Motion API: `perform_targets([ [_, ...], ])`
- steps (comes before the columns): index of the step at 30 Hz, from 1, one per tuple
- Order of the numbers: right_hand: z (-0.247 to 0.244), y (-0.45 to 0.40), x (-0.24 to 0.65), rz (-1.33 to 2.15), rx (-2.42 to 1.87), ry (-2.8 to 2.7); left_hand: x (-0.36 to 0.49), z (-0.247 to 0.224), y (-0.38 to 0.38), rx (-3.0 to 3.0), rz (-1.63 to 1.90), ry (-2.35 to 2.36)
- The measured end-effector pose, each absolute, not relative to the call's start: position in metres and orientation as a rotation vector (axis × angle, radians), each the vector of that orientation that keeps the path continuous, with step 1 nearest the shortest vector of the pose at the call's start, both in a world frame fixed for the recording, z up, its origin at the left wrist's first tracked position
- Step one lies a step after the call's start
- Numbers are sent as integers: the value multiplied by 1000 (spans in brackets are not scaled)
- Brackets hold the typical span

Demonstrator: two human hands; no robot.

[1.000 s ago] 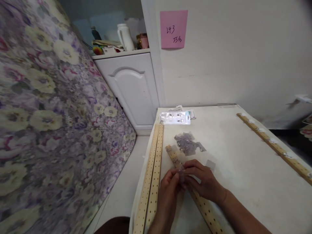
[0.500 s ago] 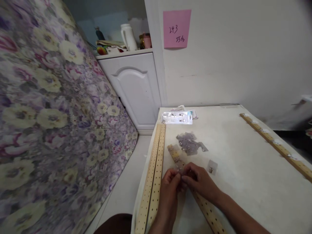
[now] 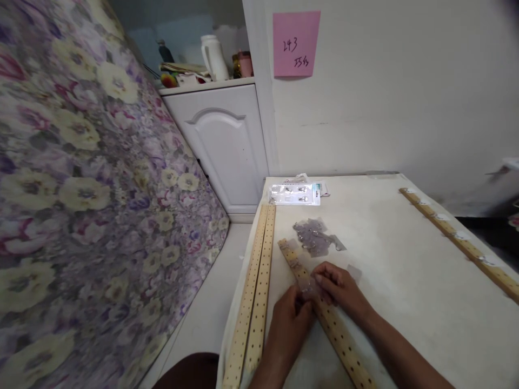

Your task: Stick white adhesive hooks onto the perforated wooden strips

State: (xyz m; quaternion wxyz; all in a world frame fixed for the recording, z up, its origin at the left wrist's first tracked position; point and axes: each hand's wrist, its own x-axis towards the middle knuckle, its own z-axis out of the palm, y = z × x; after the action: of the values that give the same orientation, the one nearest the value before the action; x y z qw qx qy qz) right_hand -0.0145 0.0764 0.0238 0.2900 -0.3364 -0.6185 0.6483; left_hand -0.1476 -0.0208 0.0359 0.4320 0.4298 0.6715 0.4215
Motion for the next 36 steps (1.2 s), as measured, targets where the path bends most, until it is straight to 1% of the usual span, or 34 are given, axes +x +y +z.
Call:
perform_targets([
  [2, 19, 78, -15, 1686, -952, -1700, -153, 37, -23, 1213, 991, 1862],
  [4, 14, 79, -15, 1629, -999, -1756, -156, 36, -24, 1283, 945, 1952],
  [9, 11, 78, -18, 1515, -1076, -1822, -154, 32, -26, 1329, 843, 2022],
  [14, 9, 81, -18, 1358, -1138, -1905, -151, 29, -22, 1343, 859, 2009],
  [23, 7, 82, -18, 1383, -1178, -1902, -150, 26, -18, 1357, 927, 2001],
  [36, 6, 83, -18, 1365, -1202, -1914, -147, 28, -18, 1407, 825, 2054],
])
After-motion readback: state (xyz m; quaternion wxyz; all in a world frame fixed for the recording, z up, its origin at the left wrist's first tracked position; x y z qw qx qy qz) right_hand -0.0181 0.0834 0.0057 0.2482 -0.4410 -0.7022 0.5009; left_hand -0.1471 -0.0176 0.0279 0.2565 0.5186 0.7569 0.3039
